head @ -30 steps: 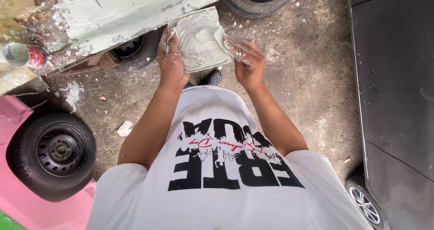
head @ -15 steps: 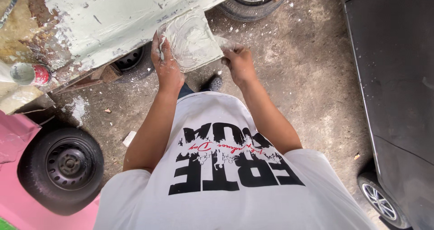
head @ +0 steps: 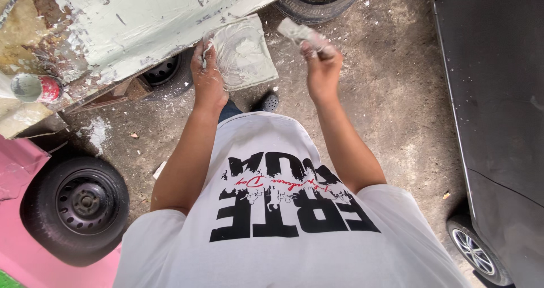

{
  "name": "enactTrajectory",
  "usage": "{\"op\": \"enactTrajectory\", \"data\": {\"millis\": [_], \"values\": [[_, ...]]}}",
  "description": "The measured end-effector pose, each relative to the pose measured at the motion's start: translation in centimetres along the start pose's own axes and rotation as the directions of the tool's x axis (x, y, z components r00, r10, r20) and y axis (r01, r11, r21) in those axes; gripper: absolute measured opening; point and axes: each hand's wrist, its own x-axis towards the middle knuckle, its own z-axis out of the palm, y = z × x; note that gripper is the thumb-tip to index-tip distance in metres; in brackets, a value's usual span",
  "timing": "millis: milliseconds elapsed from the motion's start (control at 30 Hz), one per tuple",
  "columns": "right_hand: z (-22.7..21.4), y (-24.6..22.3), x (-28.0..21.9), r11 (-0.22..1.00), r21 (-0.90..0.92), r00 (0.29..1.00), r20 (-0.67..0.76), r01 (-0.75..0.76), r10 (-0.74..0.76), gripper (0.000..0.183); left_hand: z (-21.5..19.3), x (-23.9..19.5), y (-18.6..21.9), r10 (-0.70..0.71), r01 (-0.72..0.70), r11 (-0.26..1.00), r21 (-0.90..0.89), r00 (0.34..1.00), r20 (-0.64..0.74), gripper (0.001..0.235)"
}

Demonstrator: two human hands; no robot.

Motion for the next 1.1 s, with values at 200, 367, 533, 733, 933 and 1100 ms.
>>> {"op": "enactTrajectory", "data": {"millis": [200,367,533,733,933,1100], "values": [[1.1,-1.9,0.2,0.719,-0.422,0.830,0.359,0.552,-0.427,0.028,2.6,-1.6,1.6,-0.106,0.233,0.917,-0.323,0.925,0.366,0.039],[-0.5,-0.4,-0.1,0.639,-0.430,0.770,0.365,0.638,-0.523,0.029,2.6,-2.3,2.3,-0.171,0.277,0.899,-0.340,0.935,0.310,0.037],[-0.8,2.5,-0.5,0.682,-0.525,0.855,0.220,0.509,-0.469,0.026,2.5,-1.3,2.8,-0.050,0.120,0.938,-0.326,0.976,0.213,0.039],[-2.1,0.6,-0.7,0.967,-0.139,0.960,-0.213,-0.213,0.181,0.011,3.3,-2.5,4.0,0.500,-0.541,0.792,0.284,0.841,0.207,0.041],[-0.3,-1.6,-1.5,0.867,0.277,0.863,-0.183,-0.414,0.470,0.009,6.1,-5.0,4.7,0.619,-0.715,0.523,0.464,0.693,0.370,0.040],[3.0,-1.0,-1.0,0.891,0.348,0.861,-0.308,-0.293,0.404,0.013,6.8,-7.0,3.9,0.652,-0.790,0.392,0.471,0.600,0.463,0.040]]}}
